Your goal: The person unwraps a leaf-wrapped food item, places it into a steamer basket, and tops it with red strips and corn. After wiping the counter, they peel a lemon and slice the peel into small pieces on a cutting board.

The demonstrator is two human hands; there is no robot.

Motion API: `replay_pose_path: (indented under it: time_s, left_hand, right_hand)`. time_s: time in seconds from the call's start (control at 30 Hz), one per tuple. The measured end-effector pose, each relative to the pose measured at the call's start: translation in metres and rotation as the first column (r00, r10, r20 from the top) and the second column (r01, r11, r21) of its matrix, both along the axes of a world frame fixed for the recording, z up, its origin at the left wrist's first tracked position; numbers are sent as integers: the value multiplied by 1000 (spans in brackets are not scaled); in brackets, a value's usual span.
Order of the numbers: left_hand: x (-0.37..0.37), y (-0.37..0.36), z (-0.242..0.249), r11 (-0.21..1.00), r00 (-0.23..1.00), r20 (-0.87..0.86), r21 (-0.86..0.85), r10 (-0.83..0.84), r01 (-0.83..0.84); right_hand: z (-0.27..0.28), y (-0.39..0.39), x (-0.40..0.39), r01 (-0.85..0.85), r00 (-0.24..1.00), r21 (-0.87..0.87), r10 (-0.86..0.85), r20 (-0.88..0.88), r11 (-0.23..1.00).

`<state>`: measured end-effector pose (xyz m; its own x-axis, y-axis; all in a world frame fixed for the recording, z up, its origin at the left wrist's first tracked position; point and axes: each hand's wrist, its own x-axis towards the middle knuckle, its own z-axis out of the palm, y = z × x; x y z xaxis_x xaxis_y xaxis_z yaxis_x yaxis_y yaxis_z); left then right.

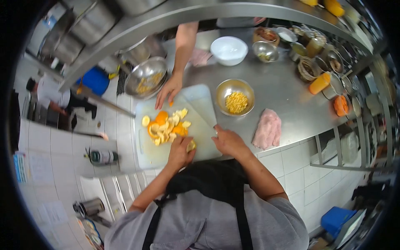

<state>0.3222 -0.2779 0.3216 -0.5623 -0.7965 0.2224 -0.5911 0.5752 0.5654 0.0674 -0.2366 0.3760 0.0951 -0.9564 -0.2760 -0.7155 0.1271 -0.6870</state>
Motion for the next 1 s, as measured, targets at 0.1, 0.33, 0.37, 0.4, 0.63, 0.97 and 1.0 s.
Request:
replay_pose_path:
  time_s: [0.1, 0.33, 0.37, 0.4, 0.63, 0.97, 1.0]
  left_hand:
    - [-1, 1, 5, 999, 999, -21, 40, 37, -36]
    - [2, 2, 3, 998, 999, -19, 28, 50, -50]
    - [2, 3, 3, 998, 998, -19, 29, 54, -54]
    - [2, 3, 3, 998, 998, -19, 40, 56, -56]
    - [2, 3, 6, 996, 998, 7, 68, 60, -60]
    - [2, 3, 14, 997, 993, 90, 6, 78, -78]
    - [3, 2, 13, 996, 992, 89, 6, 91, -91]
  right_hand:
    - [0, 2, 3, 29, 999, -21, -30, -31, 999]
    - [-2, 4, 7, 97, 995, -45, -98, -9, 994]
    - [-2, 3, 6, 103, 994, -54, -104, -21, 993]
    - [-2, 3, 7, 111, 993, -63, -113, -32, 992]
    - [2, 0, 7, 119, 991, -30, -120, -53, 992]
    - [-2, 1, 2, 127, 992, -8, -127, 3, 992]
    - [-4, 2, 1, 118, 993, 0, -118, 4, 993]
